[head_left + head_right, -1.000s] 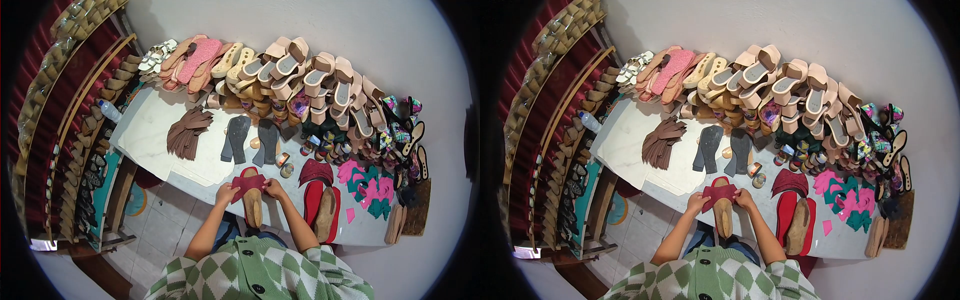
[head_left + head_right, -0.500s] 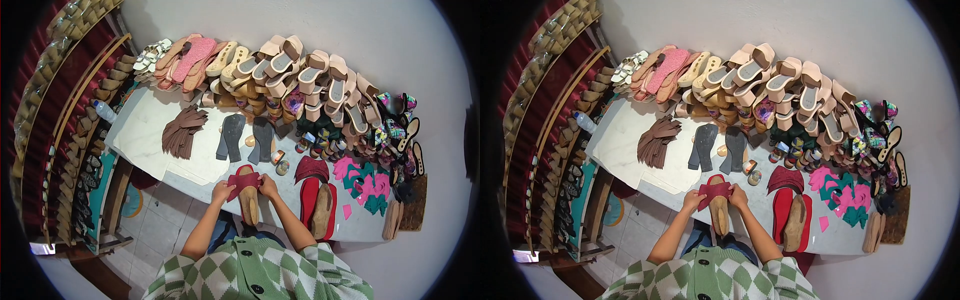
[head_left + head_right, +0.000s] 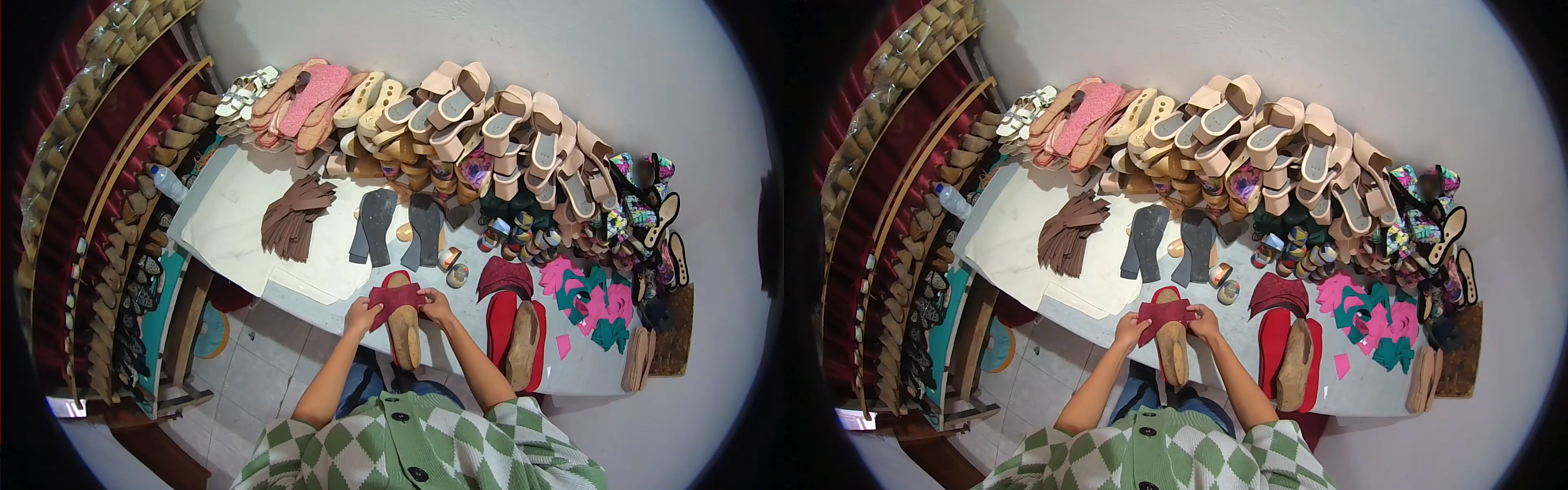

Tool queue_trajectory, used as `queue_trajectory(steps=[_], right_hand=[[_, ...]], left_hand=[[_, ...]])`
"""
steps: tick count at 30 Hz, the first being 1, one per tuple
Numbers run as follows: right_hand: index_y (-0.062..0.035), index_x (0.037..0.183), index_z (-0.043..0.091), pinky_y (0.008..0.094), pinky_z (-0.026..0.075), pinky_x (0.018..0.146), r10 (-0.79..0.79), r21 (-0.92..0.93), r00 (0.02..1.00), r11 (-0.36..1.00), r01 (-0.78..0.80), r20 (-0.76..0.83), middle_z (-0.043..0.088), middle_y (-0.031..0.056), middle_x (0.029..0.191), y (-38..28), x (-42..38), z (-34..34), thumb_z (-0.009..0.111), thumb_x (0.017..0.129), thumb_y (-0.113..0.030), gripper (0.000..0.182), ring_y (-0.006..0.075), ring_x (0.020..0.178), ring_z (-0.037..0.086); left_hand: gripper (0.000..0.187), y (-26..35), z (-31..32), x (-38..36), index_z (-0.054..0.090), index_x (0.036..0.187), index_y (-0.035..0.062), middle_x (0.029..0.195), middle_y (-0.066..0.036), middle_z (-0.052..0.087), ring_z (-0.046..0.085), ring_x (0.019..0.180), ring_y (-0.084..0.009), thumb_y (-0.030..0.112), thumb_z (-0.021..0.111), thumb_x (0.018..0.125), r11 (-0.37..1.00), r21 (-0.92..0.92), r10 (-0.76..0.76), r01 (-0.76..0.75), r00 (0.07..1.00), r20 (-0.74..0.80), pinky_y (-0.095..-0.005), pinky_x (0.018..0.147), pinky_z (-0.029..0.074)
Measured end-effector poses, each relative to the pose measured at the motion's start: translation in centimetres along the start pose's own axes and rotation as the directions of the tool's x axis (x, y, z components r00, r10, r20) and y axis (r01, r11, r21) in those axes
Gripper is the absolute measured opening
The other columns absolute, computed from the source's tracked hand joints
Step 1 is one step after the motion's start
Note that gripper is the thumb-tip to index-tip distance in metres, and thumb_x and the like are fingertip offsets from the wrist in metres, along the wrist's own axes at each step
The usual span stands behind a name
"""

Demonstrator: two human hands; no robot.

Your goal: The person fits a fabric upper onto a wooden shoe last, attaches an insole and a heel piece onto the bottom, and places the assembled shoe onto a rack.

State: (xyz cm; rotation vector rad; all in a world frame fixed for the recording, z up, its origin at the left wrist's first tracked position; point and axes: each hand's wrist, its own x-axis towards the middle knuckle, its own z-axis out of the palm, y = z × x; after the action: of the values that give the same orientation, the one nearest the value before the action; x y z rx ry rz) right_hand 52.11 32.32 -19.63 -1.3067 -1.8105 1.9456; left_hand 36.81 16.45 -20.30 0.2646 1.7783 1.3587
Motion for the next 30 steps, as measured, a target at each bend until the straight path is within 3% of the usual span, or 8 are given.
queue_trajectory(steps=[4, 7, 13, 22, 25, 28, 30], right_hand=[[-0.0036, 0.113, 0.049, 0.0243, 0.05, 0.071, -0.001, 0.146, 1.0, 0.989, -0.001, 0.014, 0.062, 0.009, 0.093, 0.0, -0.9, 0.2, 0.052, 0.074, 0.016, 0.044, 0.0137, 0.083, 0.06], [-0.0047, 0.115, 0.049, 0.0243, 0.049, 0.075, 0.011, 0.226, 0.999, 0.974, -0.018, 0.033, 0.062, 0.0095, 0.097, -0.5, -1.7, 0.0, 0.05, 0.078, 0.015, 0.042, 0.0143, 0.088, 0.059], [-0.0077, 0.119, 0.048, 0.0251, 0.049, 0.077, -0.078, 0.369, 0.99, 0.929, 0.028, 0.121, 0.063, 0.0092, 0.103, -2.1, -4.0, -0.6, 0.051, 0.082, 0.011, 0.041, 0.0139, 0.091, 0.06], [-0.0095, 0.119, 0.048, 0.023, 0.048, 0.072, -0.07, 0.428, 0.982, 0.904, -0.012, 0.175, 0.063, 0.006, 0.103, -3.5, -5.2, -0.8, 0.051, 0.085, 0.007, 0.038, 0.011, 0.088, 0.06], [-0.0075, 0.122, 0.047, 0.0237, 0.047, 0.078, -0.014, 0.416, 0.97, 0.905, -0.09, 0.241, 0.062, 0.0091, 0.109, -4.0, -5.5, -1.2, 0.05, 0.083, 0.009, 0.042, 0.0128, 0.096, 0.059], [-0.0093, 0.126, 0.046, 0.0183, 0.042, 0.068, -0.069, 0.463, 0.979, 0.886, -0.028, 0.191, 0.063, 0.0045, 0.106, -3.7, -5.9, -0.4, 0.05, 0.084, 0.005, 0.044, 0.0069, 0.089, 0.058], [-0.0091, 0.128, 0.045, 0.0183, 0.041, 0.068, -0.04, 0.451, 0.985, 0.891, -0.042, 0.171, 0.063, 0.0047, 0.108, -3.6, -5.9, 0.0, 0.049, 0.084, 0.006, 0.046, 0.0067, 0.089, 0.058]], left_hand=[[0.027, 0.5, -0.5, -0.7, 0.052, 0.099, -0.0032, 0.089, -0.011, 0.064, 0.061, 0.076, -0.0142, 0.011, 0.067, 0.081, 0.999, -0.032, 0.018, -0.017, 0.998, 0.054, -0.0252, 0.067, 0.049], [0.025, 1.7, -0.6, -2.0, 0.05, 0.101, -0.0026, 0.092, -0.011, 0.064, 0.061, 0.079, -0.0141, 0.009, 0.064, 0.083, 0.98, -0.2, 0.042, -0.018, 0.992, 0.119, -0.0253, 0.07, 0.049], [0.022, 2.2, -0.6, -2.7, 0.05, 0.101, -0.001, 0.094, -0.011, 0.064, 0.062, 0.083, -0.0137, 0.008, 0.062, 0.085, 0.974, -0.217, 0.082, -0.057, 0.99, 0.11, -0.0255, 0.074, 0.049], [0.018, 2.4, -0.5, -3.1, 0.052, 0.102, -0.0002, 0.096, -0.01, 0.064, 0.061, 0.085, -0.0136, 0.008, 0.059, 0.087, 0.977, -0.207, 0.074, -0.05, 0.991, 0.112, -0.0251, 0.077, 0.049], [0.019, 2.7, -0.7, -3.6, 0.053, 0.104, 0.0001, 0.097, -0.008, 0.064, 0.06, 0.086, -0.0123, 0.009, 0.058, 0.088, 0.961, -0.276, 0.083, -0.034, 0.983, 0.166, -0.0241, 0.078, 0.048], [0.024, 3.3, -0.7, -4.6, 0.054, 0.108, -0.0005, 0.098, -0.008, 0.065, 0.06, 0.087, -0.0118, 0.011, 0.058, 0.088, 0.962, -0.274, 0.041, 0.003, 0.987, 0.152, -0.0237, 0.08, 0.046], [0.024, 2.8, -0.7, -4.2, 0.054, 0.109, -0.0008, 0.099, -0.008, 0.064, 0.059, 0.088, -0.0115, 0.011, 0.058, 0.089, 0.961, -0.276, 0.043, -0.001, 0.988, 0.145, -0.0231, 0.081, 0.045]])
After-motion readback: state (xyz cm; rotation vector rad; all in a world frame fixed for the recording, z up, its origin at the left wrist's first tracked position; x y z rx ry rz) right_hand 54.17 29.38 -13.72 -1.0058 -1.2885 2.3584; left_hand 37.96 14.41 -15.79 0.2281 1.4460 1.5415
